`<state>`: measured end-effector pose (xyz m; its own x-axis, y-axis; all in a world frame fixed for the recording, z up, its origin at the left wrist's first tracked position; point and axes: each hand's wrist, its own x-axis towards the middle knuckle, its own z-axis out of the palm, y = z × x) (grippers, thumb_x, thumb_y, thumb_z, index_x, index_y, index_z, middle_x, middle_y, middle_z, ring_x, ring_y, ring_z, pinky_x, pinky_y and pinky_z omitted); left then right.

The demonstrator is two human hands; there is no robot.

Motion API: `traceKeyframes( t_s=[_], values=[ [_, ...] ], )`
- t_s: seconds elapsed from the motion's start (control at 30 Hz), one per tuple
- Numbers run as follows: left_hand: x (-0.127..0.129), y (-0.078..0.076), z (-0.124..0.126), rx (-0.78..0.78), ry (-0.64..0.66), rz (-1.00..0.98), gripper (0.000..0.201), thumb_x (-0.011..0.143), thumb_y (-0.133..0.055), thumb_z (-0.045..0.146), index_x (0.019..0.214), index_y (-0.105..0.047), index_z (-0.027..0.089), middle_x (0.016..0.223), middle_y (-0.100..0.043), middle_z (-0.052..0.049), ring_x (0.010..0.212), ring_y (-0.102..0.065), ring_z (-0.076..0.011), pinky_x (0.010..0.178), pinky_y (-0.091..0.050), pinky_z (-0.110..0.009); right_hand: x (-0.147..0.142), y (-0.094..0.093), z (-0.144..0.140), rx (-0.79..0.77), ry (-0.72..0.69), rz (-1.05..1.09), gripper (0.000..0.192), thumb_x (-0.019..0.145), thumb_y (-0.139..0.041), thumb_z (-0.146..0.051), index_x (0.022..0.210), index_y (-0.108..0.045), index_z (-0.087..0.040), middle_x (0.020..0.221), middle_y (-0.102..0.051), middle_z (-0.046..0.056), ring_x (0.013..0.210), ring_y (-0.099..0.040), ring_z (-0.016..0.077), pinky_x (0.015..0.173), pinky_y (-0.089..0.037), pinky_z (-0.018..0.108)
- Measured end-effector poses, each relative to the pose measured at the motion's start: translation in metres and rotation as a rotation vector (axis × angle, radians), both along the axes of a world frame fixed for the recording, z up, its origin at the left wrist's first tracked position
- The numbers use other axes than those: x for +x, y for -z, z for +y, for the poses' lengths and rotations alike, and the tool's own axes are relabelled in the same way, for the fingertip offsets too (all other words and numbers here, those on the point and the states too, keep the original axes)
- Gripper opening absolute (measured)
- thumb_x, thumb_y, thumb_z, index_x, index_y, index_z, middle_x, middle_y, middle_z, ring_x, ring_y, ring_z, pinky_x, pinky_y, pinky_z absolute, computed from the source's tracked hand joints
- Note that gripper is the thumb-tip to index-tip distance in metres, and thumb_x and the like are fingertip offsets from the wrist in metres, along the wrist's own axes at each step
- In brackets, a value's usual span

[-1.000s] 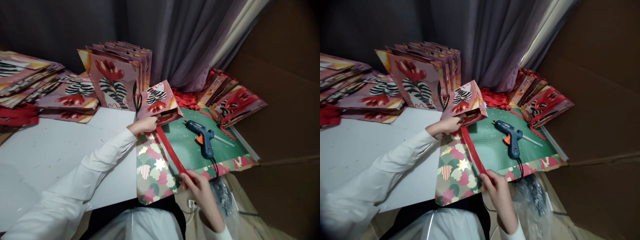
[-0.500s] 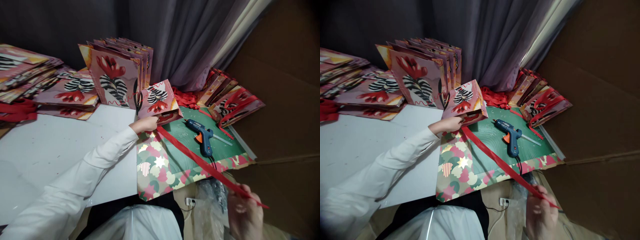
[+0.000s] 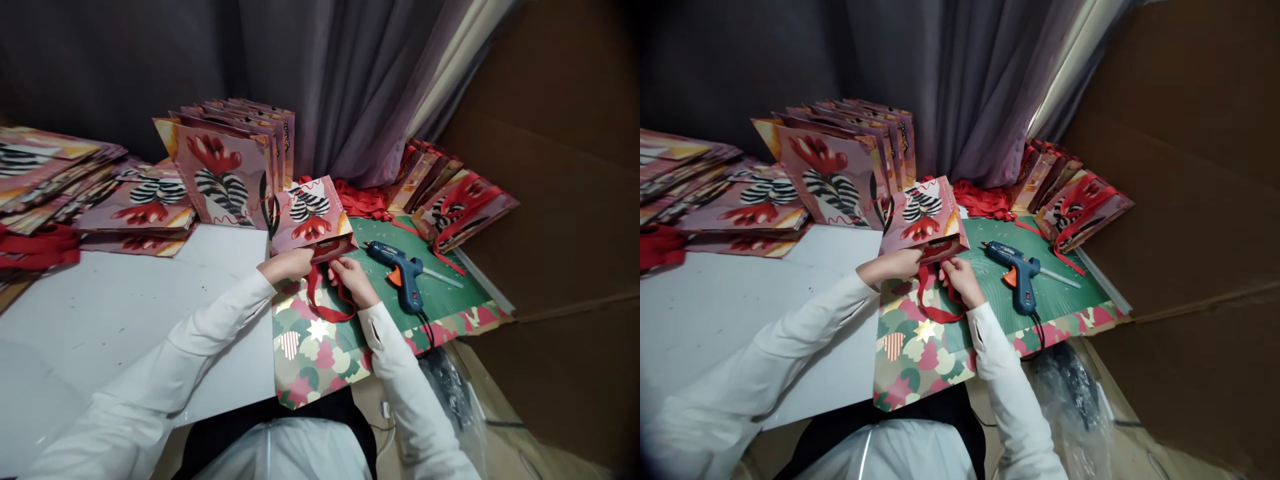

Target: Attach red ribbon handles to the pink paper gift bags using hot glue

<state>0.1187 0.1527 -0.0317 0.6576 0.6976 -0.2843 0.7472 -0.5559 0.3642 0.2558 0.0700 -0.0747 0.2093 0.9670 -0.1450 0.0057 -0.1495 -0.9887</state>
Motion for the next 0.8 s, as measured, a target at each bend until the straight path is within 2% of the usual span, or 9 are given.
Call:
traceKeyframes(
  t_s=[0.13, 0.3, 0.43, 0.57, 0.8],
  values=[
    [0.002, -0.001, -0.006, -0.009, 0.002, -0.055, 0.034, 0.089, -0.055, 0.038, 0.110, -0.063, 0.014, 0.103, -0.071, -0.012, 0.091, -0.068, -0.0213, 0.078, -0.051, -0.027, 0.000, 0.004, -0.005, 0.077, 0.030, -0.043, 0.034, 0.074, -0.061, -0.049, 0.061, -0.051, -0.021, 0.045, -0.050, -0.007, 0.038, -0.041, 0.0062, 0.039, -0.033, 0.018],
    [0.006, -0.005, -0.011, 0.024, -0.016, -0.187, 0.050, 0.091, -0.048, 0.040, 0.136, -0.044, 0.020, 0.125, -0.064, -0.009, 0.112, -0.061, -0.0215, 0.090, -0.046, -0.025, 0.000, 0.002, -0.008, 0.145, 0.061, -0.103, 0.030, 0.076, -0.059, -0.048, 0.065, -0.053, -0.021, 0.044, -0.046, -0.008, 0.040, -0.039, 0.0072, 0.040, -0.029, 0.019],
    [0.006, -0.008, -0.011, 0.037, -0.094, -0.180, 0.052, 0.087, -0.056, 0.036, 0.133, -0.046, 0.015, 0.118, -0.067, -0.013, 0.107, -0.064, -0.0259, 0.087, -0.047, -0.029, 0.000, 0.001, -0.010, 0.190, 0.104, -0.141, 0.034, 0.079, -0.056, -0.051, 0.065, -0.055, -0.021, 0.042, -0.040, -0.008, 0.040, -0.034, 0.0076, 0.041, -0.025, 0.022],
    [0.006, -0.008, -0.011, 0.065, -0.139, -0.182, 0.052, 0.085, -0.058, 0.039, 0.130, -0.047, 0.014, 0.109, -0.070, -0.011, 0.101, -0.066, -0.0262, 0.082, -0.049, -0.029, 0.001, -0.002, -0.013, 0.218, 0.137, -0.166, 0.034, 0.079, -0.056, -0.051, 0.066, -0.057, -0.020, 0.043, -0.036, -0.008, 0.040, -0.031, 0.0077, 0.041, -0.022, 0.023],
    [0.007, -0.006, -0.014, 0.118, -0.139, -0.201, 0.050, 0.082, -0.064, 0.035, 0.125, -0.051, 0.014, 0.120, -0.065, -0.013, 0.109, -0.063, -0.0279, 0.086, -0.047, -0.029, 0.003, -0.005, -0.013, 0.236, 0.150, -0.206, 0.034, 0.079, -0.056, -0.050, 0.064, -0.056, -0.020, 0.044, -0.039, -0.007, 0.041, -0.032, 0.0079, 0.043, -0.024, 0.023]
  ],
)
